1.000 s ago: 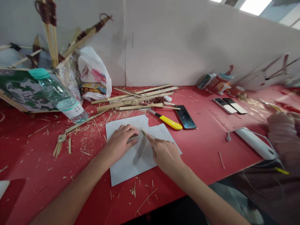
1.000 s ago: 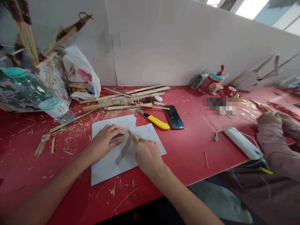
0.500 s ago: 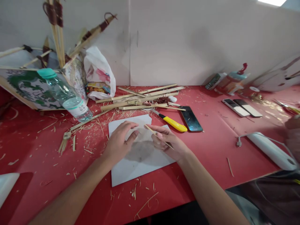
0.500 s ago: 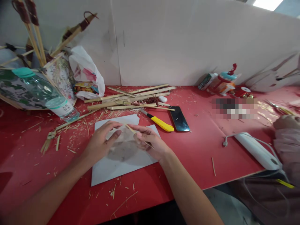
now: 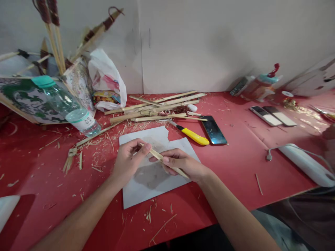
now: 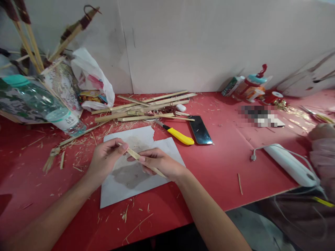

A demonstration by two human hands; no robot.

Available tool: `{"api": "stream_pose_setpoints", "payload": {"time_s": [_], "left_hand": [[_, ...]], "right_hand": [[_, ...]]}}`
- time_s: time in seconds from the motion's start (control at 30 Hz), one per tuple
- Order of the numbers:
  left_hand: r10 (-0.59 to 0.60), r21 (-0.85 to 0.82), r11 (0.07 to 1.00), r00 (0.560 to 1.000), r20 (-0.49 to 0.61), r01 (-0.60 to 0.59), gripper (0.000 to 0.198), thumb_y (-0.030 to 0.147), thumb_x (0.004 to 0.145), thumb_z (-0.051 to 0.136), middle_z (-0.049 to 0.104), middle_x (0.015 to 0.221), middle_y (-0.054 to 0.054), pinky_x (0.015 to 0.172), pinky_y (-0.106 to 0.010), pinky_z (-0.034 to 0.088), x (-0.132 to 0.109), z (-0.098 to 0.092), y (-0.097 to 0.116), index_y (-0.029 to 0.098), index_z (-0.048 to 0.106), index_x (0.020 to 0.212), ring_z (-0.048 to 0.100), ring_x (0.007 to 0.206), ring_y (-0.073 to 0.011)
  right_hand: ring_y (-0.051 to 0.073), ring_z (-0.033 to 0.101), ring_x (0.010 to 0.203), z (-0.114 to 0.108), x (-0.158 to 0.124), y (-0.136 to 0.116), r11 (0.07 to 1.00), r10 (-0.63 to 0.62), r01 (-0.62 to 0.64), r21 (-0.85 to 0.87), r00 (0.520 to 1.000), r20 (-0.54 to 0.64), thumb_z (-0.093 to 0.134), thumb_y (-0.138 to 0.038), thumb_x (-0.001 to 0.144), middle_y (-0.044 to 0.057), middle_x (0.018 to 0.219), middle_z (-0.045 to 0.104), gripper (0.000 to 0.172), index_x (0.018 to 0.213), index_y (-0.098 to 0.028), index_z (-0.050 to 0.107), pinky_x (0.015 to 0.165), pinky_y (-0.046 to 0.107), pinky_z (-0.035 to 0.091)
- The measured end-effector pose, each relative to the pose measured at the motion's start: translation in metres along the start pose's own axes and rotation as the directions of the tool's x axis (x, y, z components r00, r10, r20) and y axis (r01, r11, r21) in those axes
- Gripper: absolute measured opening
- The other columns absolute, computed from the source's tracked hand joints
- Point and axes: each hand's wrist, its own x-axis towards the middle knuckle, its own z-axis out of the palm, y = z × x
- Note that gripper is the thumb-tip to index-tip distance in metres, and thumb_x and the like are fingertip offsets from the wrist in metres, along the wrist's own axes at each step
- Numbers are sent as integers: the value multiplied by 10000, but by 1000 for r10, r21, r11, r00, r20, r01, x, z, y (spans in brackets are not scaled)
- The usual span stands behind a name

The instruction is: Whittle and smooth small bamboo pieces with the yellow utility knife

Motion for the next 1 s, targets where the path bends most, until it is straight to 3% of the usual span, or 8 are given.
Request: {"api": "stream_pose_setpoints", "payload": {"time_s": [0.17, 0.27, 0.37, 0.47, 0.53, 0.6, 0.8, 1.0], "left_hand": [[5, -31, 999, 1000, -10, -6, 287, 485, 876, 664, 559, 727, 13, 617, -248, 368, 1, 0, -3, 198, 657, 853, 485, 671, -122], [74, -108, 991, 993, -91, -84, 287, 481, 917, 608, 605, 1034, -16, 705, -253, 420, 3, -1, -6, 248, 623, 1085, 559, 812, -131], [114, -112, 984, 975, -190, -137, 233, 440, 940, 586, 571, 1110, -14, 724, -253, 434, 6, -2, -8, 261, 592, 1089, 570, 841, -124], [136, -89, 982, 956, -259, -163, 203, 404, 935, 602, 561, 1088, -10, 725, -258, 442, 7, -3, -10, 264, 574, 1079, 572, 837, -127], [149, -86, 980, 951, -273, -178, 199, 395, 931, 608, 555, 1085, -11, 724, -263, 447, 7, -3, -10, 266, 564, 1076, 569, 833, -130], [152, -93, 979, 951, -269, -183, 189, 386, 933, 607, 551, 1073, -11, 730, -266, 452, 7, -3, -9, 266, 558, 1070, 563, 829, -132], [162, -109, 975, 956, -245, -193, 170, 374, 942, 599, 551, 1081, -15, 736, -265, 459, 7, -2, -10, 264, 555, 1062, 560, 824, -126], [205, -192, 936, 899, -388, -296, 107, 325, 942, 601, 522, 815, 12, 649, -252, 423, 9, -4, -13, 229, 562, 973, 528, 692, -118]], "right_hand": [[95, 311, 521, 1, -3, 2, 988, -30, 25, -156, 999, -35, 545, -423, 980, -67, 562, 356, 366, 1096, -132, 735, 533, 269, 225], [106, 357, 544, -7, -6, -6, 896, -137, 25, -443, 965, -224, 488, -402, 992, -44, 611, 417, 338, 1015, -152, 715, 549, 263, 268], [133, 457, 589, -32, -3, -32, 595, -403, -183, -783, 775, -487, 456, -304, 966, 7, 695, 548, 256, 932, -171, 672, 560, 266, 283], [184, 550, 658, -68, 7, -64, 281, -540, -538, -795, 596, -595, 400, -237, 952, 51, 759, 636, 281, 1045, -189, 661, 556, 275, 268], [221, 610, 759, -90, 15, -78, 76, -498, -685, -725, 604, -622, 455, -244, 927, 85, 888, 696, 308, 1172, -208, 638, 570, 276, 291], [244, 636, 788, -105, 23, -80, 2, -455, -703, -711, 632, -627, 529, -242, 890, 100, 924, 716, 314, 1177, -220, 655, 592, 281, 320], [258, 663, 855, -115, 38, -53, -35, -449, -681, -731, 665, -597, 538, -181, 885, 116, 919, 725, 228, 1039, -197, 705, 684, 302, 390], [243, 648, 764, -119, 26, -63, 57, -605, -648, -759, 582, -543, 520, -246, 910, 87, 841, 708, 225, 1032, -207, 705, 634, 292, 373]]}}
